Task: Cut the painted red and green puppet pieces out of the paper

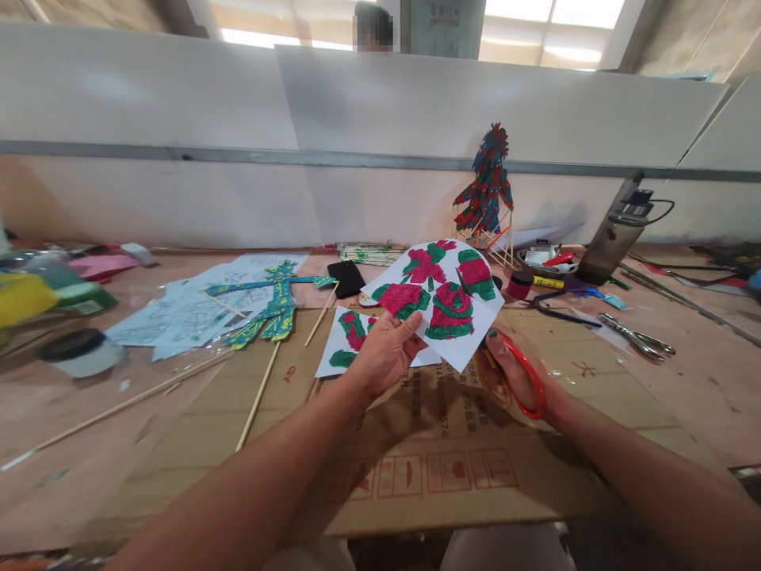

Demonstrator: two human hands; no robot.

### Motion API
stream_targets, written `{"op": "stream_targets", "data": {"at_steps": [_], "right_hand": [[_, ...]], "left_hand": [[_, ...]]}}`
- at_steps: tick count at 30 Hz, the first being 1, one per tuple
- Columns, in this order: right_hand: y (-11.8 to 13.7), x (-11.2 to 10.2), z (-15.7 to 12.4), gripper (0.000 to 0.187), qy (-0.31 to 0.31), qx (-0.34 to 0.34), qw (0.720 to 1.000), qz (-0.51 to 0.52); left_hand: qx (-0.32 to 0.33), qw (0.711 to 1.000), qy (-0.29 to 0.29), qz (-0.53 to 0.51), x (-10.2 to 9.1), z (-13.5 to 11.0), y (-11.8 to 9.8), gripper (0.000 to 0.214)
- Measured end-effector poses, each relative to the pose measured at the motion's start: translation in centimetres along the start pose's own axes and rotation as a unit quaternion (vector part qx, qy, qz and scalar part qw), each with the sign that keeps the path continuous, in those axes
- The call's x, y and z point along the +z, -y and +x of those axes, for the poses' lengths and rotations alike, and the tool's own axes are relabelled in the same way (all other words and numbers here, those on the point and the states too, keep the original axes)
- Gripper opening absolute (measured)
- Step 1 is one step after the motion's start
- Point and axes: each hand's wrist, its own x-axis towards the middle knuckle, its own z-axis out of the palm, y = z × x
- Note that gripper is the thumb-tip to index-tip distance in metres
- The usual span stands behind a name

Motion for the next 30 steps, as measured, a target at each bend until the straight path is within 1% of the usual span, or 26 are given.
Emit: {"op": "stream_targets", "data": {"at_steps": [8,15,19,26,28,30], "right_hand": [[-0.58,0.06,0.13,0.069,0.006,-0.003,1.0,0.018],[-0.16,-0.18,0.2,0.072,0.004,-0.011,1.0,-0.012],[-0.59,0.07,0.05,0.071,-0.014,-0.002,1.0,0.01],[-0.84,0.63,-0.11,0.07,-0.019,0.024,0.999,0.033],[-0.84,0.52,0.02,0.07,-0.014,0.02,0.999,0.037],[-0.96,0.26,0.22,0.069,0.005,0.016,0.999,0.044]], "left_hand": [[-0.004,1.0,0.005,0.001,0.47,-0.26,0.08,0.028],[-0.006,1.0,0.012,0.008,0.55,-0.43,0.19,0.028],[-0.007,1.0,0.01,0.002,0.79,-0.53,0.09,0.027],[-0.015,1.0,0.002,-0.007,0.86,-0.57,0.41,0.027],[-0.016,1.0,-0.002,-0.016,0.79,-0.5,0.39,0.026],[-0.019,1.0,-0.005,-0.023,0.7,-0.44,0.23,0.025]]}}
